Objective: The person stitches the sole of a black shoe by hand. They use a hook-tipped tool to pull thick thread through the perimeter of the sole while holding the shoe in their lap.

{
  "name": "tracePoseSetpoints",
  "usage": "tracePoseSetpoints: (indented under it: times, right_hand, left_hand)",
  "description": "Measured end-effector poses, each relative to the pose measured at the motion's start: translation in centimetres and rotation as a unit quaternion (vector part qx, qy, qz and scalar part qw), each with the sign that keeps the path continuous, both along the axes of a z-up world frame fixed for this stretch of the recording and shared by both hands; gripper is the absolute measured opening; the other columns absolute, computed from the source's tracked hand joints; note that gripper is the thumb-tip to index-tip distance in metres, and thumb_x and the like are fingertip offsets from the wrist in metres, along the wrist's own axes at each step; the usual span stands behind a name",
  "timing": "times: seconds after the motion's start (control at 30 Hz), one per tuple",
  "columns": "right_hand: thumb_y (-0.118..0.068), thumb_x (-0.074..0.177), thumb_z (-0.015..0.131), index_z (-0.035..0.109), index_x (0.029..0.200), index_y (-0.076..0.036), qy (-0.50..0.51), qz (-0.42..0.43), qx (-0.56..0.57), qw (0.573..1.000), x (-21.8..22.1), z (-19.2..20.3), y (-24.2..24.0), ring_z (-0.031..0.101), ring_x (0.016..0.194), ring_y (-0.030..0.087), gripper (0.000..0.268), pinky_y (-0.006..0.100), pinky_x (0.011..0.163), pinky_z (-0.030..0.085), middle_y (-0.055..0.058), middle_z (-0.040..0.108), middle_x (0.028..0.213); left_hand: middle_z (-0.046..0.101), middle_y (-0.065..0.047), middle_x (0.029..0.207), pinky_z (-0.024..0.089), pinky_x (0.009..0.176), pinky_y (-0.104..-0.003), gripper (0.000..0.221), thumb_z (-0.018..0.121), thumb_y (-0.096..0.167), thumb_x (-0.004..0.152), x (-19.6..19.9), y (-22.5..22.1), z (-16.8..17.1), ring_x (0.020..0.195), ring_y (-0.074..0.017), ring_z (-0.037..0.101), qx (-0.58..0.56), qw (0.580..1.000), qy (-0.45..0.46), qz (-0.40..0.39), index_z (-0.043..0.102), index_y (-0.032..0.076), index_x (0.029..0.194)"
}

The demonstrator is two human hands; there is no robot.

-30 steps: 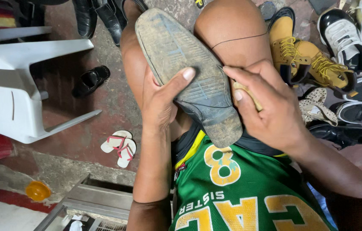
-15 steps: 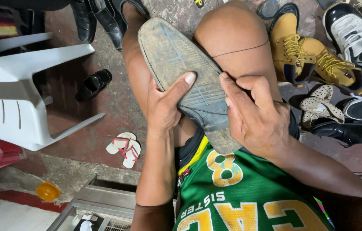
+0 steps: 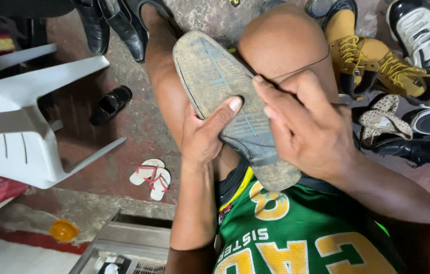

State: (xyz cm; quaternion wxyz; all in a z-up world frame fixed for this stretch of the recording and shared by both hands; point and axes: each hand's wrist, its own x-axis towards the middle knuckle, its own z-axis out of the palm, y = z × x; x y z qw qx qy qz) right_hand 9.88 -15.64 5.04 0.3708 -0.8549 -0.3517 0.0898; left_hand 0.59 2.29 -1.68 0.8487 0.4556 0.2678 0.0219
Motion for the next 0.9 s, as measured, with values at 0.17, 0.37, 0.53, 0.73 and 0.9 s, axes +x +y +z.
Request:
tracePoseSetpoints:
  times: [0.17,0.37,0.53,0.73,0.9]
  right_hand:
    - [-0.006,0.101,0.059,0.063,0.131,0.000,0.192,-0.051,0.108,0.974,1.3,0.0,-1.1,0.058,0.094,0.018,0.031,0.033,0.085,0.049,0.009,0.057,0.103]
    - [-0.005,0.111,0.056,0.061,0.142,-0.003,0.168,-0.042,0.095,0.980,-0.2,0.0,-3.3,0.057,0.097,0.014,0.032,0.024,0.088,0.047,0.008,0.058,0.108]
    - [0.000,0.112,0.054,0.061,0.146,-0.004,0.172,-0.033,0.088,0.981,-1.3,-0.2,-4.4,0.058,0.093,0.013,0.035,0.023,0.084,0.048,0.008,0.059,0.111]
    - [0.004,0.104,0.056,0.057,0.143,-0.002,0.121,-0.015,0.102,0.987,-1.9,-0.2,-4.6,0.063,0.101,0.020,0.039,0.029,0.089,0.052,0.013,0.060,0.117]
    - [-0.002,0.103,0.066,0.061,0.141,-0.007,0.064,-0.014,0.063,0.996,-3.9,-0.7,-4.2,0.068,0.101,0.024,0.038,0.033,0.087,0.055,0.013,0.063,0.117]
  left_hand:
    - [0.051,-0.011,0.153,0.031,0.128,-0.038,0.078,0.076,0.008,0.095,-0.8,0.9,-0.7,0.146,-0.0225,0.045,-0.038,0.998,-0.048,-0.009,0.034,-0.003,0.161]
    - [0.046,-0.012,0.160,0.029,0.130,-0.040,0.078,0.070,0.020,0.102,-1.1,1.6,-1.3,0.152,-0.0234,0.041,-0.097,0.994,-0.045,-0.011,0.029,-0.003,0.164]
    - [0.043,-0.012,0.161,0.025,0.131,-0.034,0.075,0.066,0.022,0.107,-1.0,1.2,-1.5,0.154,-0.0206,0.037,-0.016,0.997,-0.075,-0.017,0.029,-0.005,0.166]
    - [0.046,-0.012,0.161,0.027,0.131,-0.039,0.069,0.065,0.019,0.105,-0.8,0.7,-1.6,0.154,-0.0243,0.040,-0.026,0.998,-0.052,0.036,0.034,-0.004,0.162]
    - [0.056,-0.014,0.152,0.034,0.129,-0.039,0.058,0.063,0.018,0.108,-1.2,0.2,-1.5,0.146,-0.0254,0.050,-0.040,0.995,-0.063,0.062,0.044,-0.005,0.157]
